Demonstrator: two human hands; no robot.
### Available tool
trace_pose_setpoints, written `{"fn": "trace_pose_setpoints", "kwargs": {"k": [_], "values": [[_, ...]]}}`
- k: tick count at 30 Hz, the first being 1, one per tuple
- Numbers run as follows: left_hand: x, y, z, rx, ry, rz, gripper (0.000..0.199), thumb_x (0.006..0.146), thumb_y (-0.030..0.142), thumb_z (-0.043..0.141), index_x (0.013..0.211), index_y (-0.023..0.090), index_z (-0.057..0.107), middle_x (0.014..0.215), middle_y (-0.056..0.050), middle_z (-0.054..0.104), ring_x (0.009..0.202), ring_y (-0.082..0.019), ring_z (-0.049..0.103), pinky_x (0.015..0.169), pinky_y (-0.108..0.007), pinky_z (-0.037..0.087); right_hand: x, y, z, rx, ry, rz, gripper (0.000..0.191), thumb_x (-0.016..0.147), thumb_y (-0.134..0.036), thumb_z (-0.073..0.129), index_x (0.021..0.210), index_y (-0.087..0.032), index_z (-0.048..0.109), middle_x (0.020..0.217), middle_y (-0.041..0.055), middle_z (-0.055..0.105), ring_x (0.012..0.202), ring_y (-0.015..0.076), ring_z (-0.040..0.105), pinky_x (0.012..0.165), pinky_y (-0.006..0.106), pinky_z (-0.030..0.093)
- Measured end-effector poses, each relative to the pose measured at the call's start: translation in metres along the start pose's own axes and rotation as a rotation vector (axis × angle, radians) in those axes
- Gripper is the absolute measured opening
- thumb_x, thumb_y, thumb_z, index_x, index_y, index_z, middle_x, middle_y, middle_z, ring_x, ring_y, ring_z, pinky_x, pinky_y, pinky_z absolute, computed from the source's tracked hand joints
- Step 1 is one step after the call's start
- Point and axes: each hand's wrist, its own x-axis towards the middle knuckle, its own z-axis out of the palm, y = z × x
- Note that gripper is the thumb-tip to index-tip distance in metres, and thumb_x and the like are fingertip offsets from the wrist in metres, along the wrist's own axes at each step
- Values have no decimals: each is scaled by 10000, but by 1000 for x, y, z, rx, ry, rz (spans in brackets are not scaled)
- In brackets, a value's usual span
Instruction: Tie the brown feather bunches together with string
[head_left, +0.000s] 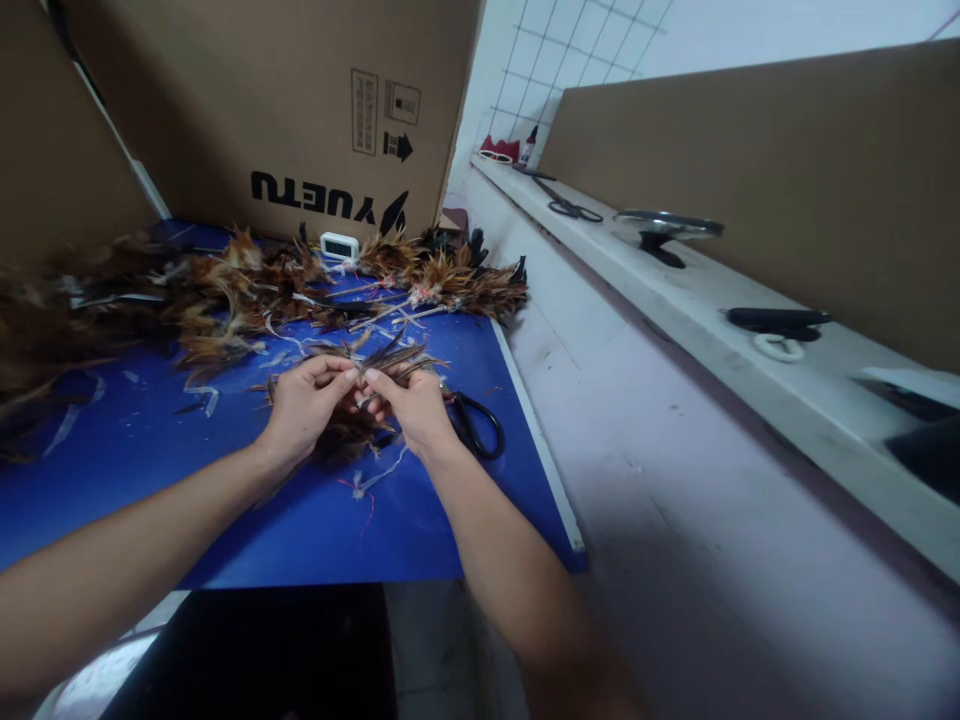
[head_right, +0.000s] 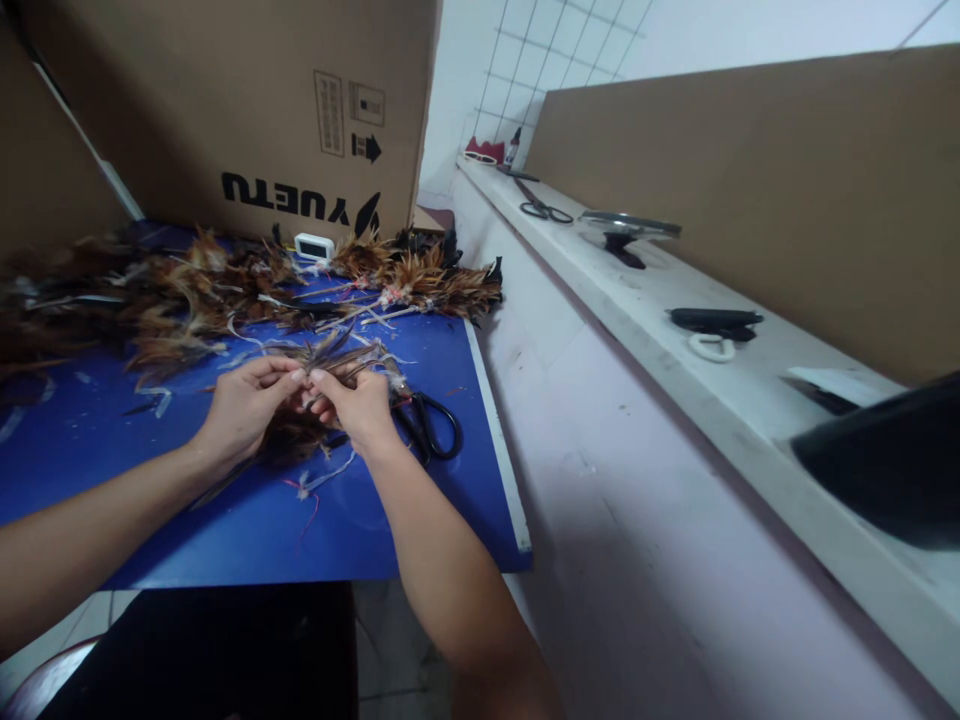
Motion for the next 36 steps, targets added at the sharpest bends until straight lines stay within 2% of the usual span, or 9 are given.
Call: {"fn": "trace_pose_setpoints", "kwargs": {"k": [16, 24, 28, 36], "values": [[-4, -1, 2, -16, -30, 0, 218, 711, 325, 739, 833, 163, 658, 687, 1, 681, 535, -111, 600, 533, -232, 515, 1, 1, 4, 69, 120, -13, 195, 696, -268, 690, 560, -146, 619, 504, -15, 609, 380, 53, 488, 361, 169, 361], [-3, -3, 2, 4, 10, 14, 222, 698, 319, 753, 824, 158, 668, 651, 3, 680, 541, -117, 612, 546, -227, 513, -1, 1, 8, 69, 116, 37, 203, 702, -291, 682, 573, -147, 623, 491, -22, 596, 367, 53, 474, 344, 169, 333], [-1, -3, 0, 93, 34, 43, 210, 722, 334, 732, 842, 169, 681, 675, -5, 700, 568, -134, 639, 570, -240, 530, -2, 1, 8, 85, 109, 56, 206, 697, -292, 688, 562, -150, 623, 504, -12, 609, 373, 53, 467, 344, 169, 329], [-1, 0, -5, 344, 44, 216, 187, 777, 347, 669, 857, 181, 703, 717, -15, 721, 624, -153, 666, 623, -252, 545, -2, 0, 7, 84, 87, 100, 199, 667, -312, 726, 594, -146, 644, 516, -8, 610, 390, 56, 462, 361, 178, 341]]}}
